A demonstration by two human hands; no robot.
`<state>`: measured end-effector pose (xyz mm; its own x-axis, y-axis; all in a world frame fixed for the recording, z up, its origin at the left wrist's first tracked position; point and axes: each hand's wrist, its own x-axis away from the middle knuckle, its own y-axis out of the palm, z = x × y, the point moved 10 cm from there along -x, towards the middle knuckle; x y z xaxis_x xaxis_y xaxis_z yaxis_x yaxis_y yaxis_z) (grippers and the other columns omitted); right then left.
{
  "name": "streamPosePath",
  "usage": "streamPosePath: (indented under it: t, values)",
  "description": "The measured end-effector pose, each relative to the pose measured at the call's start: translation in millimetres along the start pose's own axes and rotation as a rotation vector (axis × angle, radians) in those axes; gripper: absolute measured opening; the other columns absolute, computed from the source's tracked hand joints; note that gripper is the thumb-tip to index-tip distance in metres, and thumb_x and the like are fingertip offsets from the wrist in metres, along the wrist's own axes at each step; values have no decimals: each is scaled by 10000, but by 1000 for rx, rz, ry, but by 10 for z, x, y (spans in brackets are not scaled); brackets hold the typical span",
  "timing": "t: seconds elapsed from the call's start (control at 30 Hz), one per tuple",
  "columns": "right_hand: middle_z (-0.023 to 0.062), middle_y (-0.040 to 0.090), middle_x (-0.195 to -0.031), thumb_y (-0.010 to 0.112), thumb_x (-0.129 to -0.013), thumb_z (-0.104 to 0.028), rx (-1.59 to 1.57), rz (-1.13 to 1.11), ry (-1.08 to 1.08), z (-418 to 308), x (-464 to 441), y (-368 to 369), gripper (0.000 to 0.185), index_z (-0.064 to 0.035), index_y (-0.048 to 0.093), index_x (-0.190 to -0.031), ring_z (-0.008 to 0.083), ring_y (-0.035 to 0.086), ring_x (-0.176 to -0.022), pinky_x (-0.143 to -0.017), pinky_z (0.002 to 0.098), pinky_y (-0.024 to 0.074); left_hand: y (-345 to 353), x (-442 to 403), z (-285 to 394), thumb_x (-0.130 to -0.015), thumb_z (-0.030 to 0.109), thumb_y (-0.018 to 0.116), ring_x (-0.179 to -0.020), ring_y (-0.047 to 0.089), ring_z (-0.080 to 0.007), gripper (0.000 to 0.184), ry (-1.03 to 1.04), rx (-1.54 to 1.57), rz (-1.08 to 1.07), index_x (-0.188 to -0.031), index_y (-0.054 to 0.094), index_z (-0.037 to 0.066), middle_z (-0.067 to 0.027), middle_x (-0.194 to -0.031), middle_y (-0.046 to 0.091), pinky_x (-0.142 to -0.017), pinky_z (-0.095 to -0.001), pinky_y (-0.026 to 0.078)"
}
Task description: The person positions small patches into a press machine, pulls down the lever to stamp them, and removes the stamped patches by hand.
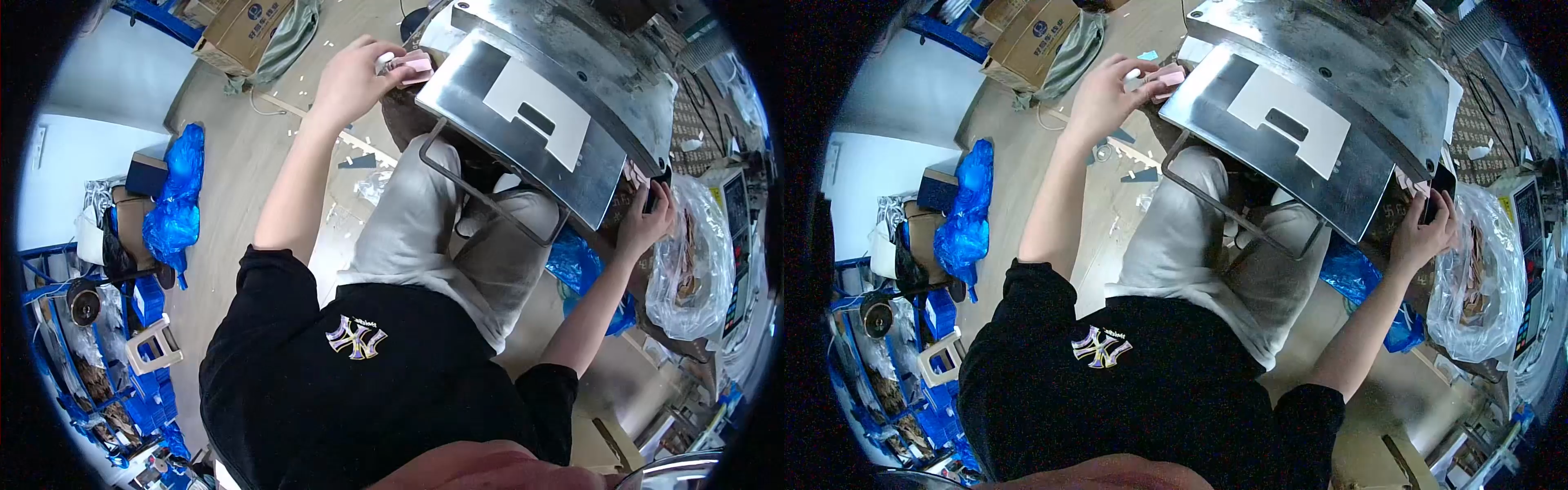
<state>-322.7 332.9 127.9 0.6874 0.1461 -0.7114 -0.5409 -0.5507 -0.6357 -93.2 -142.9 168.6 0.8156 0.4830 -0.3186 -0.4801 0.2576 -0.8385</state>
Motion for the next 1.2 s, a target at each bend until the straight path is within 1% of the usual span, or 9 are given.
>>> streamPosePath:
  t: [0.3,0.53,0.57,0.7,0.8,0.93,0.97,1.07,1.2]
  values:
    - [85,672,-1292,713,-960,-379,44,7,-16,-14,6,-21,329,-110,755,-1147,308,573,-1256,-1111,469,350,110,-23,-45,-894,346,771,-942,681,-309,299,20,-12,-51,-1103,773,131,-99,-1051,692,-821,-426,536]
    - [97,672,-1293,715,-960,-332,-19,29,15,-50,0,-81,293,-101,752,-1136,322,572,-1255,-1111,467,348,-246,-2,110,-912,263,776,-861,678,-279,248,3,167,154,-1088,771,89,-105,-1032,715,-768,-354,533]
    - [97,672,-1293,715,-960,-332,6,35,23,-22,-12,-102,293,-101,752,-1136,322,572,-1255,-1111,467,348,-246,-16,228,-912,263,776,-861,678,-279,248,17,186,141,-1088,771,89,-105,-1032,715,-768,-354,533]
    - [113,672,-1296,711,-961,-307,-213,112,70,86,17,-185,276,-91,749,-1128,322,574,-1253,-1109,461,356,-388,30,651,-921,228,769,-868,687,-260,232,200,223,191,-1086,767,66,-101,-1036,732,-767,-330,535]
    - [123,670,-1306,705,-965,-299,-162,96,39,33,5,-171,275,-83,745,-1131,322,574,-1253,-1106,456,364,-267,-50,597,-919,228,771,-895,695,-246,242,59,533,77,-1091,762,57,-96,-1064,740,-783,-326,534]
    - [121,668,-1315,705,-966,-298,-119,92,9,13,10,-162,281,-81,742,-1141,322,570,-1259,-1104,458,364,-128,-72,447,-917,226,769,-919,700,-251,249,-36,613,-43,-1095,760,51,-108,-1089,739,-803,-336,531]
    - [121,668,-1315,705,-966,-298,-128,87,7,18,16,-161,281,-81,742,-1141,322,570,-1259,-1104,458,364,-114,-66,380,-917,226,769,-919,700,-251,249,-44,606,-38,-1095,760,51,-108,-1089,739,-803,-336,531]
    - [119,668,-1316,704,-969,-308,-105,88,-14,-3,12,-145,286,-85,741,-1145,320,567,-1266,-1106,459,363,-208,-72,178,-926,219,753,-928,703,-270,248,26,282,92,-1110,761,54,-122,-1072,742,-818,-352,532]
    - [118,667,-1317,705,-972,-320,-108,70,-24,8,7,-113,289,-88,742,-1139,318,567,-1268,-1109,461,361,-28,-63,16,-930,230,744,-921,702,-287,258,11,176,32,-1121,758,56,-131,-1053,747,-821,-364,532]
